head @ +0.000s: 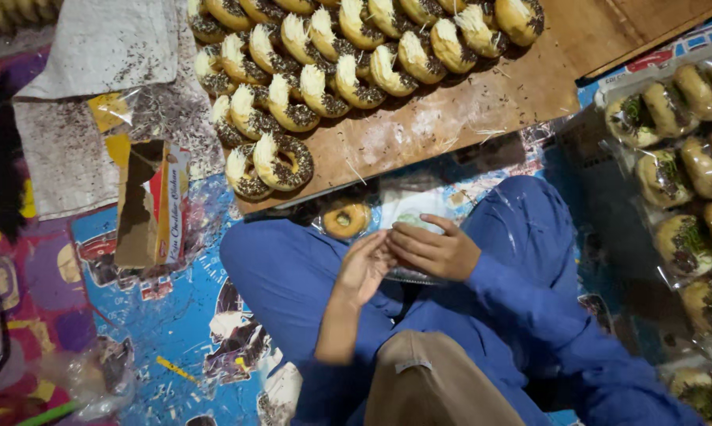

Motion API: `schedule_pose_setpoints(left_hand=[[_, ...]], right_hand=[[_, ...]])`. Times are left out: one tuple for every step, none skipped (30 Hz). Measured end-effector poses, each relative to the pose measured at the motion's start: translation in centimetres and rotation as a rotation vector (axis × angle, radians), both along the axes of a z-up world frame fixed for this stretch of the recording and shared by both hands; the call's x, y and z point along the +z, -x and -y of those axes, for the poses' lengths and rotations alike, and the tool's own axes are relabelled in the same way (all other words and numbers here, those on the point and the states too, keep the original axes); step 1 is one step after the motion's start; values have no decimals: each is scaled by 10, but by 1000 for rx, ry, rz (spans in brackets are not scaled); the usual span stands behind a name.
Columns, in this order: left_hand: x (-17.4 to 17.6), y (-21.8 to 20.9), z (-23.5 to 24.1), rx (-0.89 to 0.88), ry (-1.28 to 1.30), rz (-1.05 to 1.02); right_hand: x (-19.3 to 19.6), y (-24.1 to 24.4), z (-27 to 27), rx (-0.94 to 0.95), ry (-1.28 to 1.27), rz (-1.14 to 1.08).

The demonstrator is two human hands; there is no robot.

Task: The person sits on the floor and repeatedly picks up frosted donuts from a wooden board, places each into a clear plastic bag, and sets the sealed bag into a nearby crate. The process continues with multiple donuts handled one at a time.

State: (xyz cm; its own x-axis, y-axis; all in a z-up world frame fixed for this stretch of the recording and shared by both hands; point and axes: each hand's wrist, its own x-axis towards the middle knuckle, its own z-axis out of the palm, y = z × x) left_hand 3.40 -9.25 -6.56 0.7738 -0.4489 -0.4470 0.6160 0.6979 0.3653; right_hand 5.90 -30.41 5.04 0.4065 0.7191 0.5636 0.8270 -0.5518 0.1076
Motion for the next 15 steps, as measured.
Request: schedule_pose_setpoints(left_hand=[[2,5,-2,-13,2,-1],[5,6,-4,-23,6,5],[8,7,-6,-33,9,11],[13,9,-8,-27,-19,26],[17,11,-11,-21,-48,40],[22,12,-14,-20,-75,55],[27,12,-19,-40,-140,64],[32,11,-23,-67,-205,73],[36,9,-27,-93,-269,83],[40,5,-30,-98,-288,217],[43,0,-32,-102,-307,351],[45,1,-33,-102,-325,477],[46,0,-32,4,-504,494],[47,-1,-32,103,-681,508],[46,-3,-31,203,-858,519]], right_hand=[[2,-1,-3,64,13,-12],[4,-5,-5,132,27,-17],[5,-9,-7,200,43,-22],[5,-12,-9,268,68,-45],[4,-14,-12,336,94,-68],[3,-15,-13,400,122,-91],[2,-16,-14,363,28,-154],[2,-15,-13,320,-66,-216],[2,-14,-12,276,-159,-278],[2,-13,-11,166,-328,-453],[2,-11,-10,54,-498,-626],[2,-6,-9,-60,-666,-805],[1,-1,-9,-137,-573,-842],[-2,5,-12,-221,-482,-876],[-5,10,-16,-303,-390,-908]])
